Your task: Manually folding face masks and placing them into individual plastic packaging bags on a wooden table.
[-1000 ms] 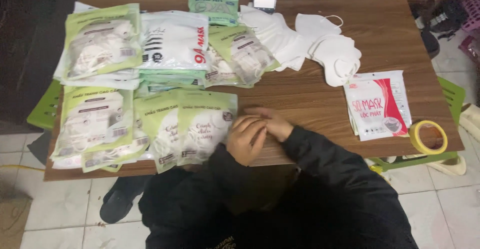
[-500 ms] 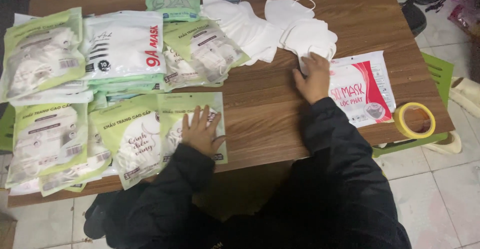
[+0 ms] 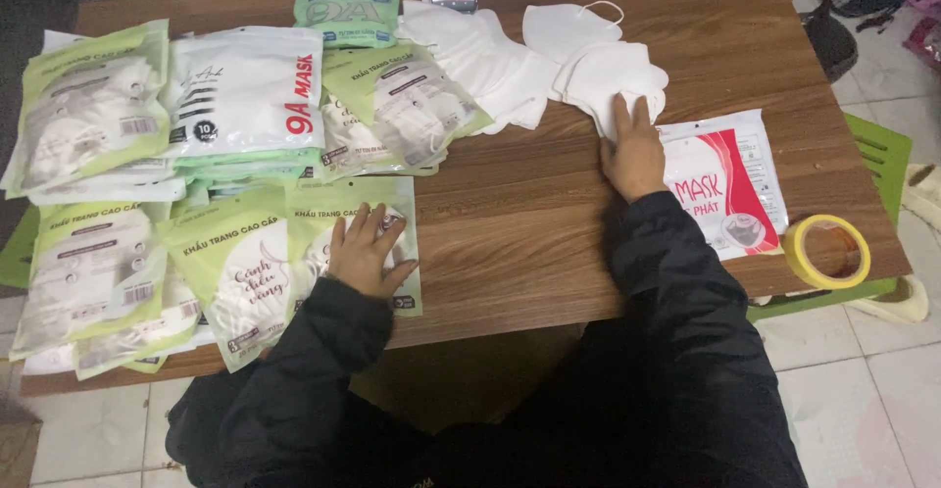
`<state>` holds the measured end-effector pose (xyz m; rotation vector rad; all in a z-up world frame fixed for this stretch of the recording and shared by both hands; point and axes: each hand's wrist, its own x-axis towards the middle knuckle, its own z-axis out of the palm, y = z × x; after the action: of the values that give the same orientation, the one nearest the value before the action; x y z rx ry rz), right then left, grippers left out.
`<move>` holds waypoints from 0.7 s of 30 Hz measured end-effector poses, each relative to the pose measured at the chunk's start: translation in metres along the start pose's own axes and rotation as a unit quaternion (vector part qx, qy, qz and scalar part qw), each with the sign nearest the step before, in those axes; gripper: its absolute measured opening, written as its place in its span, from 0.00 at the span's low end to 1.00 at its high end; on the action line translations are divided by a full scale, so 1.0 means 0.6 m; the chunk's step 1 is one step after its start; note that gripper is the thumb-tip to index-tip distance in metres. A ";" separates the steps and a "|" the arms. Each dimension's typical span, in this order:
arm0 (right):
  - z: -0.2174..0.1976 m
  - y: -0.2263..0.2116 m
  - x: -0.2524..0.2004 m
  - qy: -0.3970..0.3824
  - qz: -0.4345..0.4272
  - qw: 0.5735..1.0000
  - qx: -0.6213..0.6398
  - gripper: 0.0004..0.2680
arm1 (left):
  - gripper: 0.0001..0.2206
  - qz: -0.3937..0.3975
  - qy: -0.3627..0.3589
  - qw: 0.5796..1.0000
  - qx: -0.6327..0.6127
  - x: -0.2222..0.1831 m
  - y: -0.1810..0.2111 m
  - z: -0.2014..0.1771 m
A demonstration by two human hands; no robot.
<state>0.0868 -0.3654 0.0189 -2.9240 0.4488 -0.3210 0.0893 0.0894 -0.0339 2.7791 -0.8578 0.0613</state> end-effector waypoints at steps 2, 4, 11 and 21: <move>0.023 0.019 0.012 0.011 -0.018 0.999 -0.028 0.25 | 0.32 -0.005 -0.003 1.000 -0.007 0.005 0.003 -0.002; 0.045 0.038 0.019 0.019 -0.032 0.998 -0.058 0.24 | 0.31 -0.007 -0.009 1.000 -0.015 0.011 0.014 -0.014; -0.008 -0.053 -0.040 -0.001 -0.095 0.982 -0.164 0.17 | 0.32 -0.047 -0.148 0.986 0.066 0.043 0.039 -0.046; -0.126 -0.188 -0.138 -0.238 -0.193 0.951 0.052 0.17 | 0.20 -0.027 -0.127 0.952 -0.275 0.053 0.085 -0.144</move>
<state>0.0231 -0.2435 0.0983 -2.8274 -0.2060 0.3074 0.0896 0.0513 0.0640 2.3019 -0.7151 -0.4822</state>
